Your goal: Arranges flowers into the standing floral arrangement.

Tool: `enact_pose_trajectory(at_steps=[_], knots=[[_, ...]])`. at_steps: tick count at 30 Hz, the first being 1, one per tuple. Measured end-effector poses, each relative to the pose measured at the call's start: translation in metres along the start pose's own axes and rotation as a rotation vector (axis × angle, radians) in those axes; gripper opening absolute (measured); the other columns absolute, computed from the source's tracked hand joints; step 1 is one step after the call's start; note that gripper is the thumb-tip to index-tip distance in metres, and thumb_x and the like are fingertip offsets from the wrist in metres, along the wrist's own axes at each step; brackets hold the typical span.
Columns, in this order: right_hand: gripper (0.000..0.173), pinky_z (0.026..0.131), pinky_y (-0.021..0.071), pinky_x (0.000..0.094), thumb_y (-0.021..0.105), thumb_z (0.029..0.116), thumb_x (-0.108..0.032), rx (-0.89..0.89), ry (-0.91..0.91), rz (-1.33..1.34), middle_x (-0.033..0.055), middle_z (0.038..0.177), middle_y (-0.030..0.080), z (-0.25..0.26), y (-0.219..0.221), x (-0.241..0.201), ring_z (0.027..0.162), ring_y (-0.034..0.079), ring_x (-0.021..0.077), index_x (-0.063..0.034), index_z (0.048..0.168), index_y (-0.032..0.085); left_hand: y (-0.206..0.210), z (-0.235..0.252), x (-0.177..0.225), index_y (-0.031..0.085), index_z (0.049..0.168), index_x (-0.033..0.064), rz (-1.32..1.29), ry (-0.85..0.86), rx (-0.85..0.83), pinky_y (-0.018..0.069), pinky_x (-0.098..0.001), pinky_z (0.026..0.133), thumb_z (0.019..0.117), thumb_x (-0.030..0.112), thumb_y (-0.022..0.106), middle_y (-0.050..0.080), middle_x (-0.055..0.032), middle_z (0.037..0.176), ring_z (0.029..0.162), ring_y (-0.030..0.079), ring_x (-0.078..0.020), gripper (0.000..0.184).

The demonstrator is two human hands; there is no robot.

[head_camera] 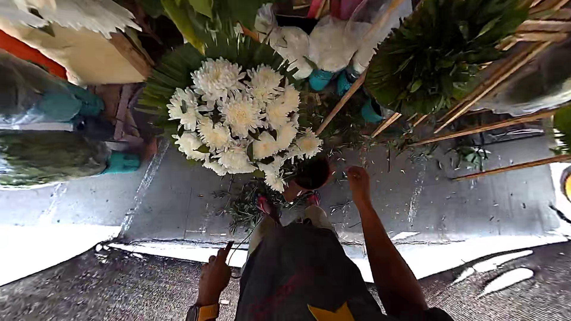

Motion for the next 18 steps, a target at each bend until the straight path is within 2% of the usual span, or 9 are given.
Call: enact_pose_trajectory(at_steps=[2,5,7,9,10,12,14,16,18], knots=[[0.038,0.098,0.0546,0.0438,0.062,0.1021,-0.023,-0.126,0.093,-0.034,0.0204,0.126,0.066,0.013,0.029,0.022,0.112,0.066,0.0274,0.0027,0.131,0.06,0.003,-0.01,0.007,0.043,0.155,0.02,-0.072,0.071,-0.016,0.0495,-0.0661,0.095,0.0959,0.011,0.061,0.061,-0.0255,0.133,0.118,0.061,-0.0482,0.063],[0.048,0.109,0.0474,0.0511,0.066,0.0989,-0.025,-0.199,0.014,-0.095,0.0221,0.144,0.054,0.051,0.08,0.034,0.131,0.056,0.0347,-0.0021,0.14,0.057,0.005,-0.031,0.026,0.042,0.156,0.0217,-0.131,0.076,-0.016,0.0495,-0.066,0.096,0.0977,0.011,0.061,0.062,-0.0212,0.133,0.116,0.063,-0.0448,0.062],[0.074,0.113,0.0395,0.0623,0.079,0.0886,-0.032,-0.212,-0.046,-0.176,0.0217,0.157,0.041,0.081,0.109,0.028,0.142,0.042,0.0413,-0.0126,0.152,0.046,0.008,-0.048,0.04,0.042,0.156,0.0221,-0.189,0.028,-0.015,0.049,-0.0665,0.097,0.0978,0.011,0.062,0.062,-0.0206,0.135,0.117,0.063,-0.0441,0.063],[0.098,0.115,0.0338,0.0663,0.086,0.0803,-0.039,-0.304,-0.091,-0.271,0.0232,0.165,0.026,0.11,0.129,0.014,0.148,0.031,0.0455,-0.0126,0.159,0.034,0.018,-0.061,0.049,0.047,0.151,0.0153,-0.266,-0.029,-0.003,0.0507,-0.0665,0.093,0.0967,0.011,0.063,0.064,-0.0222,0.128,0.111,0.065,-0.0442,0.057],[0.092,0.117,0.0313,0.0656,0.083,0.0839,-0.039,-0.364,-0.143,-0.295,0.0248,0.164,0.026,0.121,0.136,0.006,0.149,0.029,0.045,-0.0084,0.157,0.037,0.027,-0.066,0.051,0.05,0.145,0.0106,-0.298,-0.07,-0.003,0.0522,-0.0655,0.089,0.0963,0.013,0.064,0.066,-0.0235,0.121,0.104,0.067,-0.0436,0.051],[0.062,0.12,0.0325,0.0552,0.072,0.0931,-0.025,-0.408,-0.297,-0.263,0.0242,0.153,0.046,0.134,0.144,0.0,0.145,0.04,0.0371,-0.0005,0.146,0.051,0.047,-0.076,0.052,0.05,0.145,0.0094,-0.361,-0.109,-0.005,0.0537,-0.0637,0.085,0.0958,0.014,0.064,0.068,-0.0233,0.114,0.097,0.068,-0.0416,0.052],[0.043,0.115,0.0402,0.0534,0.063,0.0982,-0.016,-0.39,-0.368,-0.209,0.0247,0.14,0.058,0.134,0.139,-0.002,0.135,0.053,0.0354,0.0036,0.136,0.059,0.061,-0.083,0.056,0.049,0.148,0.0118,-0.389,-0.103,0.009,0.0539,-0.0637,0.082,0.0952,0.013,0.063,0.069,-0.022,0.112,0.093,0.069,-0.0403,0.055],[0.041,0.11,0.0439,0.0581,0.061,0.1013,-0.018,-0.356,-0.307,-0.178,0.0255,0.135,0.061,0.125,0.122,0.004,0.13,0.057,0.0383,0.0034,0.136,0.059,0.066,-0.083,0.069,0.051,0.146,0.0109,-0.38,-0.106,0.014,0.0536,-0.0646,0.084,0.0957,0.013,0.063,0.069,-0.0223,0.113,0.096,0.069,-0.0412,0.052],[0.05,0.112,0.0428,0.0574,0.065,0.0998,-0.022,-0.384,-0.17,-0.161,0.0231,0.142,0.058,0.124,0.102,0.018,0.134,0.054,0.0365,0.0002,0.143,0.053,0.068,-0.078,0.085,0.052,0.143,0.0094,-0.377,-0.071,0.028,0.0532,-0.0643,0.085,0.0961,0.013,0.064,0.068,-0.0224,0.114,0.098,0.068,-0.0413,0.048]])
Point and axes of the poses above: each hand's wrist, its own z-axis towards the middle knuckle, its own y-axis out of the palm, x = y × z, the point moved 1 cm from there along z, towards the middle knuckle
